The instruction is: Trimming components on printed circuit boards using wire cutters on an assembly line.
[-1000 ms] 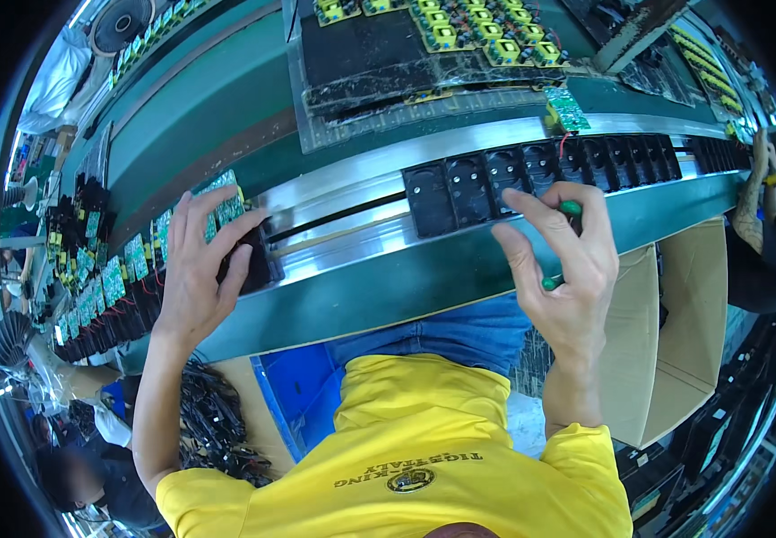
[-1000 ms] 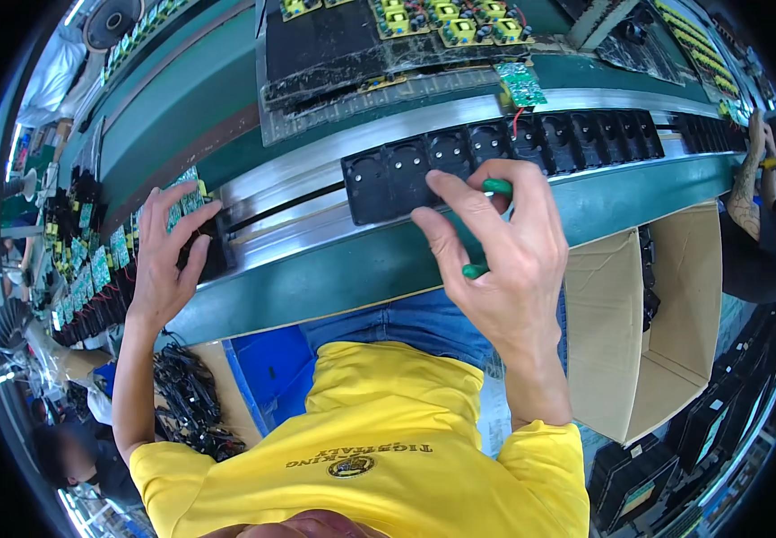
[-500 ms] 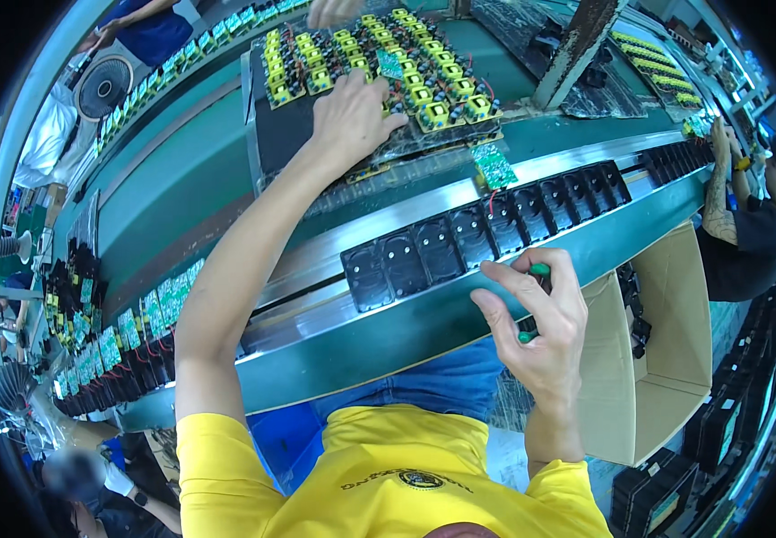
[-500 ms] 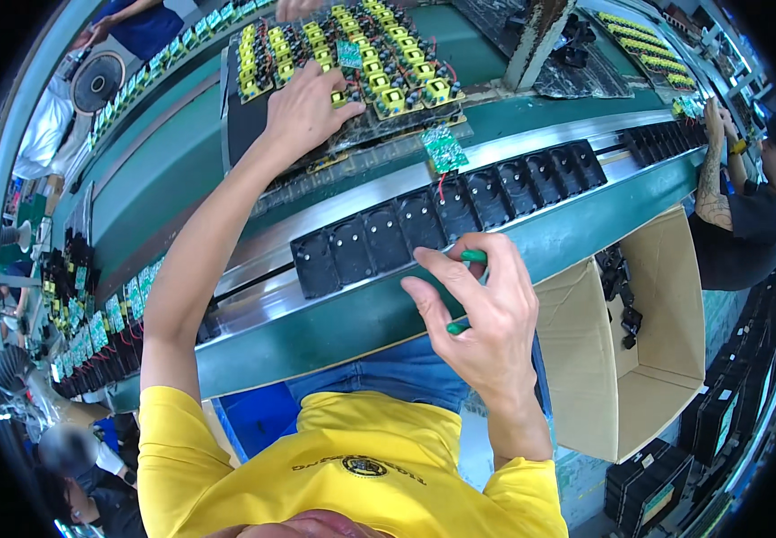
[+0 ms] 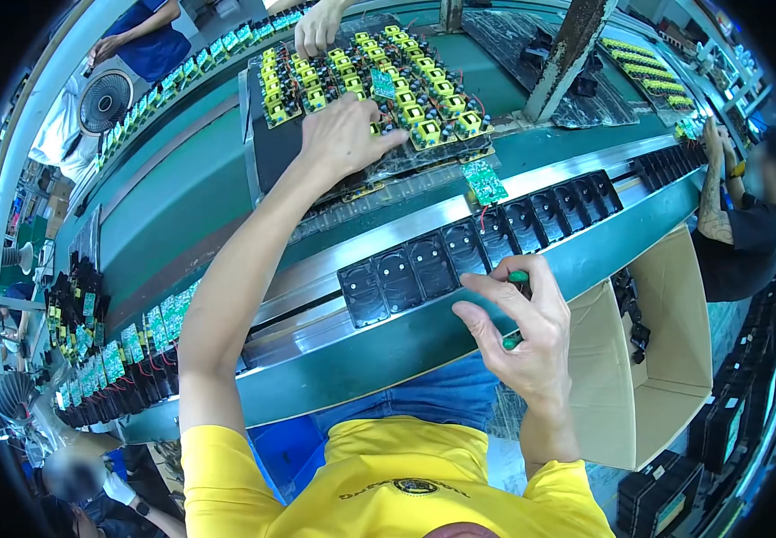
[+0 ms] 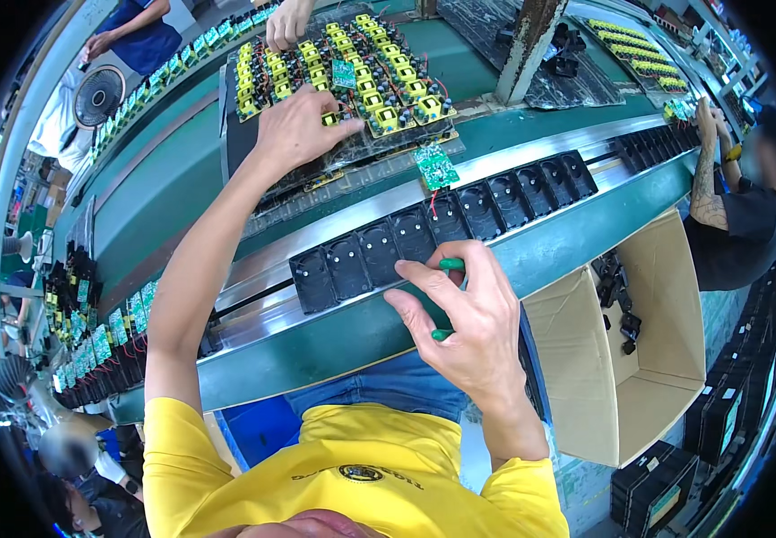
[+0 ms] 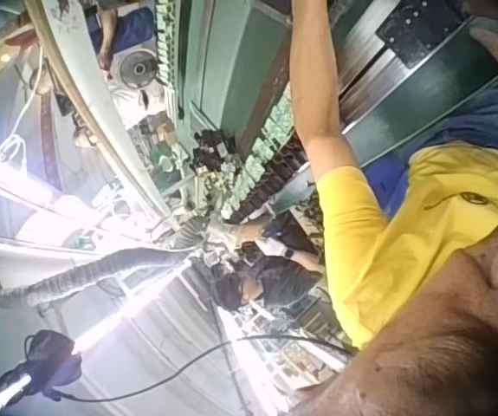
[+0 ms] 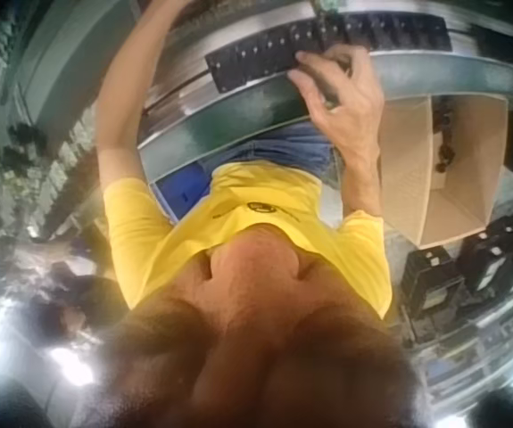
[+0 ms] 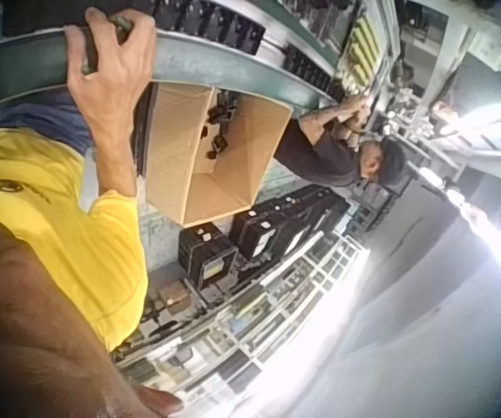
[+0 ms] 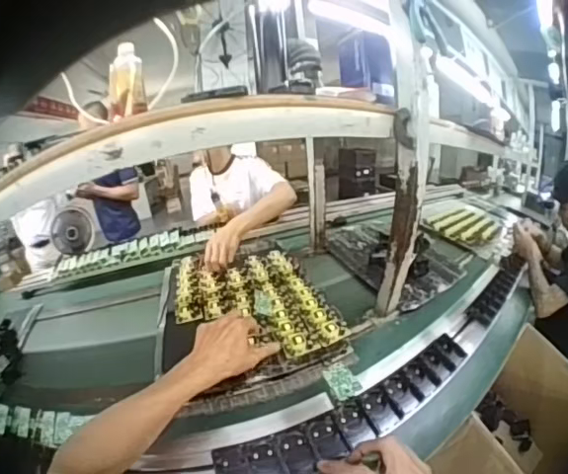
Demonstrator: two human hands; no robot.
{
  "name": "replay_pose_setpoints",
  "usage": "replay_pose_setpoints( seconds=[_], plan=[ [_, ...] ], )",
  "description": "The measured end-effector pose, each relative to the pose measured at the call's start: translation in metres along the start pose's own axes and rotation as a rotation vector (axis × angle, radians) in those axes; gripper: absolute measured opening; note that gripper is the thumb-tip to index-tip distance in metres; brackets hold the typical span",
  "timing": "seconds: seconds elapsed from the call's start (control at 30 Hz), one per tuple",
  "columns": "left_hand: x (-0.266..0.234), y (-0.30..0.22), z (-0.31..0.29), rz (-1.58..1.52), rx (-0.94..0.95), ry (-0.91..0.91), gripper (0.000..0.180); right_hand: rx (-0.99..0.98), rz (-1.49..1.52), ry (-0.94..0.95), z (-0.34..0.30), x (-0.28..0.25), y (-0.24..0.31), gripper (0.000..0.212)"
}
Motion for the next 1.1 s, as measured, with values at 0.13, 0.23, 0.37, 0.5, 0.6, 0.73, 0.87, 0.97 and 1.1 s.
replay_pose_setpoints(
  seconds=[0.13,0.23,0.37,0.5,0.6,0.73,0.87,0.97,1.1],
  plan=[
    [-0.019,0.017,0.042,-0.006,-0.128,-0.205,0.054,0.002,-0.007,-0.024,-0.002,-0.006,-0.003,0.029],
    [-0.008,0.030,0.078,-0.003,-0.134,-0.294,0.056,-0.006,-0.002,-0.025,-0.003,-0.007,-0.004,0.029],
    [0.021,0.033,0.104,-0.063,-0.265,-0.013,0.057,0.006,0.002,-0.017,-0.007,-0.005,-0.008,0.028],
    [0.036,0.042,0.103,-0.158,-0.395,0.274,0.050,0.048,-0.019,0.021,-0.007,-0.009,-0.009,0.028],
    [0.016,0.044,0.089,-0.283,-0.470,0.340,0.058,0.032,0.012,0.002,-0.006,-0.014,-0.006,0.030],
    [-0.053,0.026,0.032,-1.352,-0.458,0.052,0.051,0.014,0.088,-0.060,0.007,-0.018,0.000,0.035],
    [-0.111,-0.030,-0.063,-1.774,-0.411,0.409,0.043,0.102,0.218,-0.164,0.028,-0.020,0.008,0.042],
    [-0.125,-0.053,-0.126,-1.791,-0.434,0.547,0.039,0.175,0.383,-0.133,0.044,-0.002,0.014,0.038],
    [-0.137,-0.068,-0.169,-1.681,-0.445,0.557,0.037,0.273,0.723,-0.049,0.044,0.032,0.016,0.028]
  ],
)
Point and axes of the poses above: each hand's wrist, its own z-axis towards the middle knuckle, its own x-axis out of the palm, y = z × x, the point moved 6 cm from there along z, towards the middle knuckle, and after that the axes turned 11 degrees about -y, right-handed, at the moved point
